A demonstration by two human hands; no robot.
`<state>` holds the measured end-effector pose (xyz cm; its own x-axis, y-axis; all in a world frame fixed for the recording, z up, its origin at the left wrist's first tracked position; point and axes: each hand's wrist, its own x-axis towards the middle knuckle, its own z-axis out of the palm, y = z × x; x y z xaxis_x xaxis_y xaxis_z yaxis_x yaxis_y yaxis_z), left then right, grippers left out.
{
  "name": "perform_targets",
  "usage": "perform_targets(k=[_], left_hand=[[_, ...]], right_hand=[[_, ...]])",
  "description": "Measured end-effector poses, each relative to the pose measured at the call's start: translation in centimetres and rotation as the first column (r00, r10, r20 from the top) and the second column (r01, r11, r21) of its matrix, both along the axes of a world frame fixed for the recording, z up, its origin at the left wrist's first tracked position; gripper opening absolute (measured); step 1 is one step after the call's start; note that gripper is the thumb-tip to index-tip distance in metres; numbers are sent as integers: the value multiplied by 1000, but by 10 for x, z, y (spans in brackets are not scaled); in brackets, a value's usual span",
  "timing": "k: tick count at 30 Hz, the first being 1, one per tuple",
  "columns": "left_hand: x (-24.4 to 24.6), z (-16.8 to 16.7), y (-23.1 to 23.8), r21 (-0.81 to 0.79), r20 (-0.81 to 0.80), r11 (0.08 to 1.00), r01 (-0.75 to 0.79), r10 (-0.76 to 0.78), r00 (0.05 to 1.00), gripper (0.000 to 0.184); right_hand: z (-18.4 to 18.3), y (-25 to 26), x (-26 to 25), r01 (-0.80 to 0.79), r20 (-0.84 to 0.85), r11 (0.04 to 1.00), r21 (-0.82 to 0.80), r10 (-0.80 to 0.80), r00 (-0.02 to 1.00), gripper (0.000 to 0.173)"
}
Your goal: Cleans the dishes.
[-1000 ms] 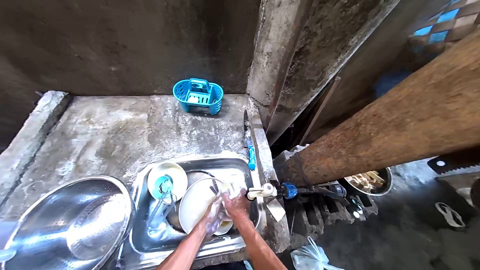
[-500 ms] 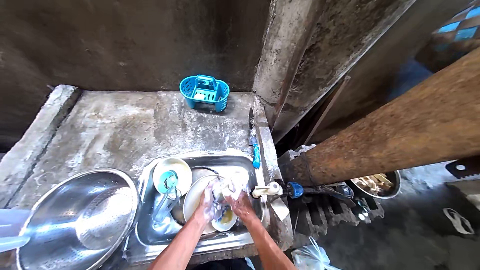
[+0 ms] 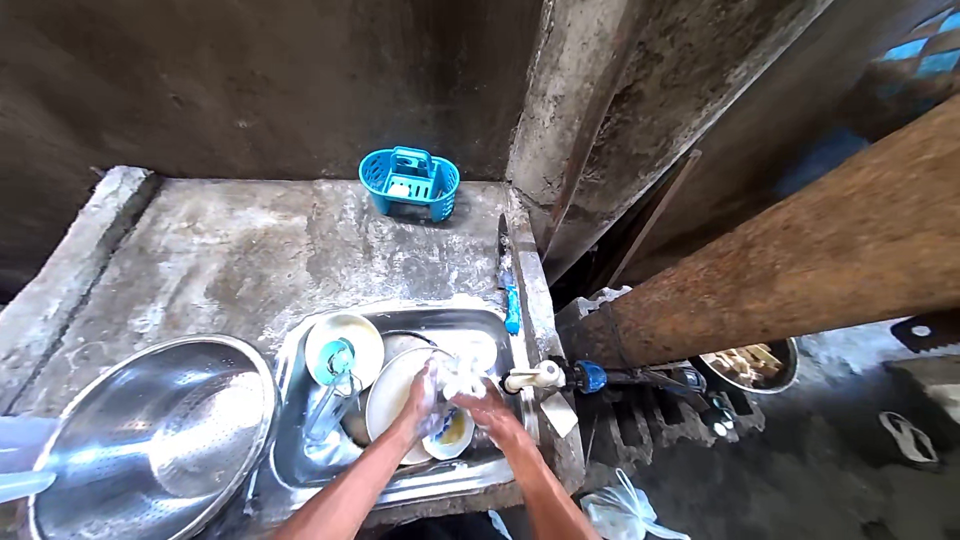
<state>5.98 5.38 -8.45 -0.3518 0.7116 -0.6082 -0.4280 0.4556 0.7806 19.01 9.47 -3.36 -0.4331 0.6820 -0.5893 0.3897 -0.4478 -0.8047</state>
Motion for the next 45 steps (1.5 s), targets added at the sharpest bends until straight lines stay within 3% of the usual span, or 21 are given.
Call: perform_targets(k=[1,3,4,5,7,10,12,14,17,20,22,25,27,29,31,33,35,37,41,43,45], left_hand=[[0,1,0,-91,106,995,34,-24,994,51],[-5,0,-6,-159,-64,953,260,-272,960,49],[-11,-1,-10,-203,-274,891,405,-449,851,45],[-18,2,-16,-264,-447,794,548,-604,660,40],[-30,6,-29,-355,-645,590,725,-716,267,36],[-44,-4,-53,-467,-693,215,858,-692,-203,30],[-45,-8,-64,-521,-627,85,849,-713,-313,33],[-38,-13,-67,-553,-599,117,825,-745,-296,39],[-23,-27,-58,-607,-542,145,781,-795,-273,42],[-27,-37,-60,-526,-661,113,843,-678,-322,34],[-29,-34,-59,-431,-749,156,889,-611,-256,32],[-23,-19,-54,-212,-795,434,876,-598,104,46],[-10,-7,-48,-104,-724,681,725,-551,414,52],[8,-8,-47,103,-703,871,481,-278,655,42],[22,-11,-49,202,-584,936,288,-121,802,47],[30,-10,-50,197,-702,941,275,-60,709,45],[35,5,-49,147,-859,926,347,-54,509,32],[34,13,-51,200,-889,924,326,31,457,30],[33,10,-32,347,-581,937,-38,247,775,26],[32,5,-16,369,-450,919,-142,310,837,25],[31,6,-3,332,-460,924,-190,335,822,27]], right_hand=[[1,3,4,-65,57,998,-4,65,996,57],[-3,8,12,-131,149,991,-2,130,980,72],[-5,8,15,-187,216,982,23,178,960,77],[-7,8,19,-288,326,956,61,254,910,80],[-1,5,23,-511,584,855,88,371,722,75],[-1,-2,24,-661,784,750,10,405,471,62],[-7,-4,23,-686,828,726,-47,412,381,55],[-11,-2,23,-689,843,718,-97,427,326,52],[-9,3,27,-650,824,756,-79,416,383,57],[1,9,38,-510,749,860,31,318,582,71],[5,4,48,-335,615,931,147,180,768,77],[2,-12,50,143,182,968,206,-181,967,73],[-8,-25,39,393,-100,915,89,-384,918,67],[-15,-41,19,396,-262,913,102,-359,896,61],[-21,-48,-3,308,-303,894,326,-210,930,62],[-29,-45,-14,305,-181,844,442,-249,951,59],[-31,-20,-15,433,-62,876,211,-430,901,51],[-45,-1,-15,592,-84,806,15,-589,804,40],[-36,-10,-25,733,-47,680,-9,-733,679,36],[-19,-31,-32,652,27,755,67,-655,755,40],[-10,-62,-36,448,34,845,293,-477,878,38]])
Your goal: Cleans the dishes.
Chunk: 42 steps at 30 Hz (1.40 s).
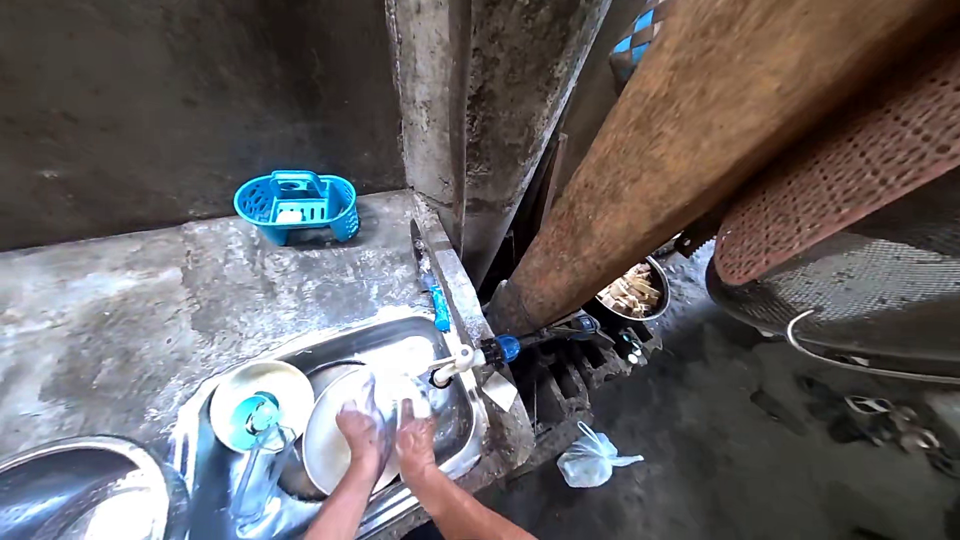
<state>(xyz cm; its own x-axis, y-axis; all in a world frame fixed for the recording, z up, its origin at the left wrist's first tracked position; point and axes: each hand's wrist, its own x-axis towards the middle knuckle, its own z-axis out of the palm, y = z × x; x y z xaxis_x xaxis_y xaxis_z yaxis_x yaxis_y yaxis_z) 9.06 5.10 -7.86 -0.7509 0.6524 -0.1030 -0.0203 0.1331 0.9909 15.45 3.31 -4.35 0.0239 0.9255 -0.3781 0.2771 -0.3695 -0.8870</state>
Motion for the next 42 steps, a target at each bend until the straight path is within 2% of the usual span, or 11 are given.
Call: perform_targets(k=[2,4,8,15,22,24,26,30,33,38,42], left_hand=[[-3,18,12,-102,35,992,-72,76,996,23],[-14,62,12,-335,372,927,169,-35,928,22],[6,18,-8,-43,174,998,34,-27,984,29],[-32,-3,2,-6,434,1000,29,-24,901,35],[-1,-23,-38,-3,-376,924,383,-356,856,67],[-3,-28,-38,41,-130,940,337,-330,935,56],[-11,-14,-32,-1,427,954,300,-271,863,41],[-25,-16,-29,-163,761,899,406,-147,631,49],[-24,-25,-44,-247,601,822,513,-285,747,45],[-69,-12,-54,-498,-191,761,415,-563,804,27],[-92,-10,-30,-644,-478,631,432,-773,417,33]], right_hand=[[-9,-15,-8,-175,145,921,348,132,981,37],[-16,-7,-12,-223,229,862,455,129,965,45],[-7,50,9,90,6,985,-147,-90,996,56],[-21,45,21,126,-432,916,-381,-296,852,43],[-8,25,22,-206,-535,924,-322,2,845,68],[-9,13,26,-413,-363,909,-55,368,856,58],[-23,6,32,-717,112,695,57,709,696,52],[-25,8,49,-872,486,489,-23,768,418,54],[-42,6,62,-886,546,461,48,731,410,52],[-44,5,62,-918,537,346,-194,820,196,51],[-28,16,59,-888,560,297,-350,827,56,50]])
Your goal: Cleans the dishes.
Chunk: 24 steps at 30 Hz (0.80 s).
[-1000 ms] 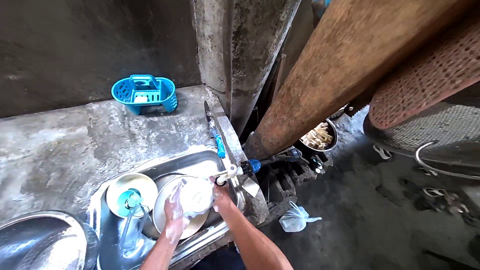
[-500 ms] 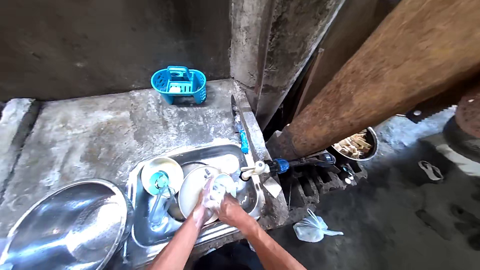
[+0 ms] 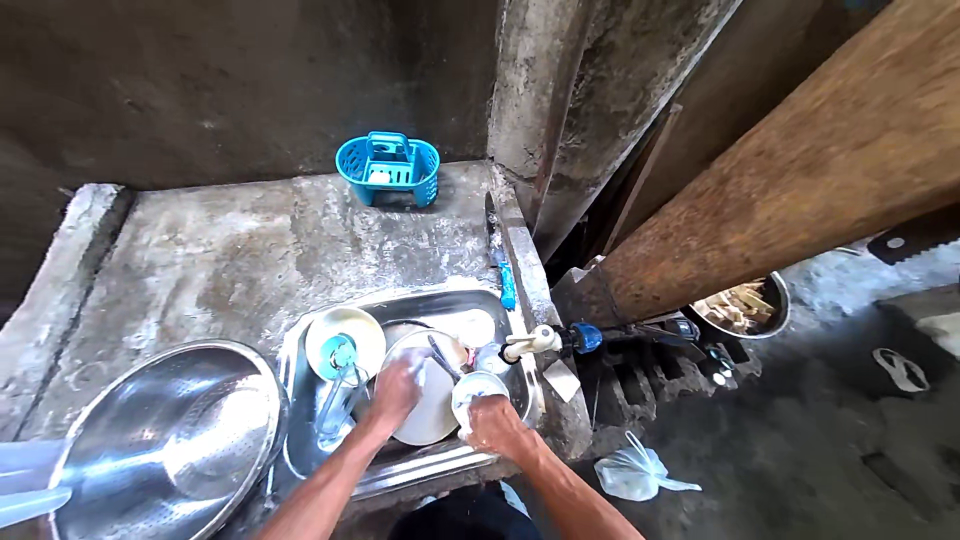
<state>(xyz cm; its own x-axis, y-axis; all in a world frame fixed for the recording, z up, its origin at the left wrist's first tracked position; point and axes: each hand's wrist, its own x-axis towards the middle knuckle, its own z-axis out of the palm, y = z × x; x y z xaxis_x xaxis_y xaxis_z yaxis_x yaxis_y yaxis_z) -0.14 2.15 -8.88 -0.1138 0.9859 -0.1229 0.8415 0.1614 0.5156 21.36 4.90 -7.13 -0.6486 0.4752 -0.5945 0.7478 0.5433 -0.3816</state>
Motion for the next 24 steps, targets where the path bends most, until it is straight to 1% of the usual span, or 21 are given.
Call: perform_targets(k=[1,2,3,4,5,6,8,9,11,12,13,14,15,16,17,18,19,20,21,23,24], left_hand=[[2,-6,10,-97,-84,985,145,-154,985,37],[6,-12,19,-213,-122,944,250,-280,952,42],[11,-20,25,-307,-130,899,313,-365,922,47],[16,-27,28,-367,-122,864,343,-411,904,51],[21,-33,28,-399,-115,844,359,-435,893,49],[28,-35,26,-420,-114,829,369,-451,885,44],[38,-32,19,-442,-138,814,377,-477,868,36],[42,-28,16,-475,-154,810,345,-462,873,36],[46,-15,13,-568,-181,793,221,-382,906,35],[44,-9,14,-600,-185,786,146,-314,931,36],[38,-4,15,-614,-168,785,80,-230,959,38],[30,-1,15,-618,-126,786,33,-139,982,38],[22,2,15,-622,-58,783,10,-59,997,38],[15,3,11,-613,48,790,-3,42,998,36],[10,3,5,-584,214,812,-14,170,962,33],[10,3,-3,-557,399,830,-30,299,867,31],[17,5,-8,-547,531,835,-51,394,750,30],[28,10,-12,-535,604,841,-76,443,663,28],[42,17,-15,-517,629,849,-106,461,626,26],[62,26,-20,-490,642,857,-162,480,598,23],[68,28,-24,-484,673,854,-190,502,543,26]], right_hand=[[2,6,-1,-13,57,1000,-18,14,998,48],[4,11,-3,-21,121,999,-42,26,992,45],[5,14,-5,-21,182,998,-62,32,983,43],[4,17,-6,-17,229,997,-70,32,973,40],[1,18,-5,-9,268,998,-69,27,963,38],[-4,18,-3,6,292,998,-64,13,956,38],[-15,17,-2,57,301,997,-56,-38,953,37],[-20,16,-1,101,277,994,-48,-84,957,38],[-26,17,8,252,150,964,-82,-238,960,48],[-31,18,16,365,47,923,-122,-362,931,54],[-34,18,22,488,-65,855,-174,-504,861,58],[-33,19,26,599,-162,754,-269,-649,744,58],[-31,19,27,669,-248,638,-380,-767,591,54],[-27,18,25,696,-314,539,-475,-842,438,48],[-20,17,18,694,-350,470,-545,-880,320,44],[-16,14,9,698,-359,425,-575,-899,252,44],[-11,11,-1,718,-335,401,-570,-910,242,49],[-5,7,-13,737,-293,387,-554,-919,263,55],[-3,5,-27,751,-267,366,-550,-929,257,59],[-8,9,-47,770,-275,312,-557,-944,184,61],[-12,14,-50,773,-286,311,-552,-942,175,65]])
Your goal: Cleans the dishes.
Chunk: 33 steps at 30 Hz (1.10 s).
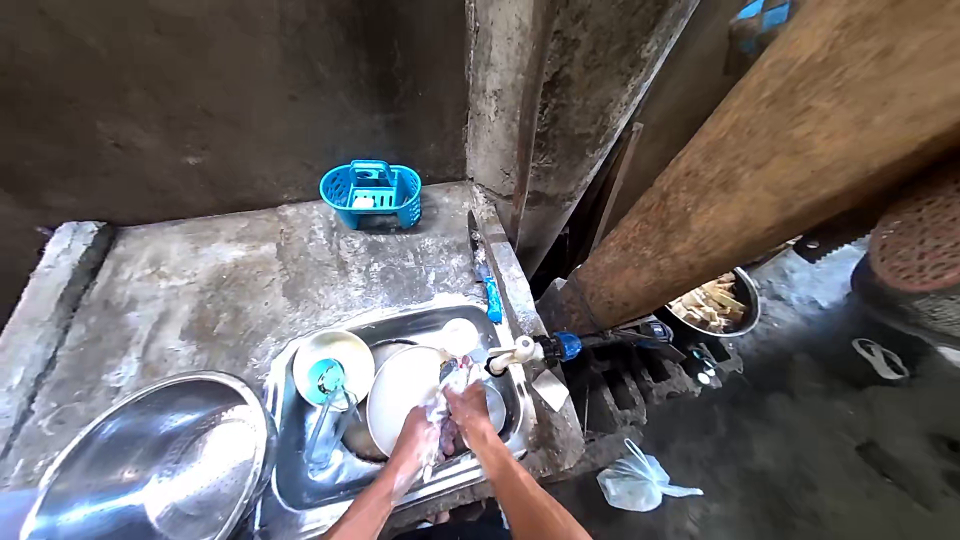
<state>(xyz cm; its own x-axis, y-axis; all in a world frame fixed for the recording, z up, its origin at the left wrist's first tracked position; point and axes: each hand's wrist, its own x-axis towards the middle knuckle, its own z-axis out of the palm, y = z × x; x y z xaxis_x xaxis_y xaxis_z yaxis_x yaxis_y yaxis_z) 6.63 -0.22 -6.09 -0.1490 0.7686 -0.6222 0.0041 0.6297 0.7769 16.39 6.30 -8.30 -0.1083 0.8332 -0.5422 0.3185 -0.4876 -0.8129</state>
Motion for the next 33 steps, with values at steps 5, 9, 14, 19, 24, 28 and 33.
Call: perform_targets(k=[5,9,14,19,24,28,33], left_hand=[[6,2,-13,-29,41,996,-79,80,996,29],[-2,3,-15,-44,9,997,63,-62,998,27],[-4,-1,-12,-62,196,993,99,-85,977,21],[-9,-15,-14,-74,-290,922,381,-385,876,28],[-25,-9,-19,-492,-476,633,598,-770,424,43],[-47,-5,-12,-128,-813,920,371,-312,492,41],[-77,4,47,-280,-826,922,267,-373,422,48]], right_hand=[[10,19,14,-487,540,873,28,397,742,60],[15,27,17,-447,570,886,127,303,764,57],[14,29,17,-683,520,731,20,576,631,74],[-2,34,29,-532,723,837,128,288,627,53],[1,34,36,-505,677,854,123,300,672,61],[2,24,46,-357,489,926,122,257,834,68],[6,5,52,26,-12,995,92,-25,1000,43]])
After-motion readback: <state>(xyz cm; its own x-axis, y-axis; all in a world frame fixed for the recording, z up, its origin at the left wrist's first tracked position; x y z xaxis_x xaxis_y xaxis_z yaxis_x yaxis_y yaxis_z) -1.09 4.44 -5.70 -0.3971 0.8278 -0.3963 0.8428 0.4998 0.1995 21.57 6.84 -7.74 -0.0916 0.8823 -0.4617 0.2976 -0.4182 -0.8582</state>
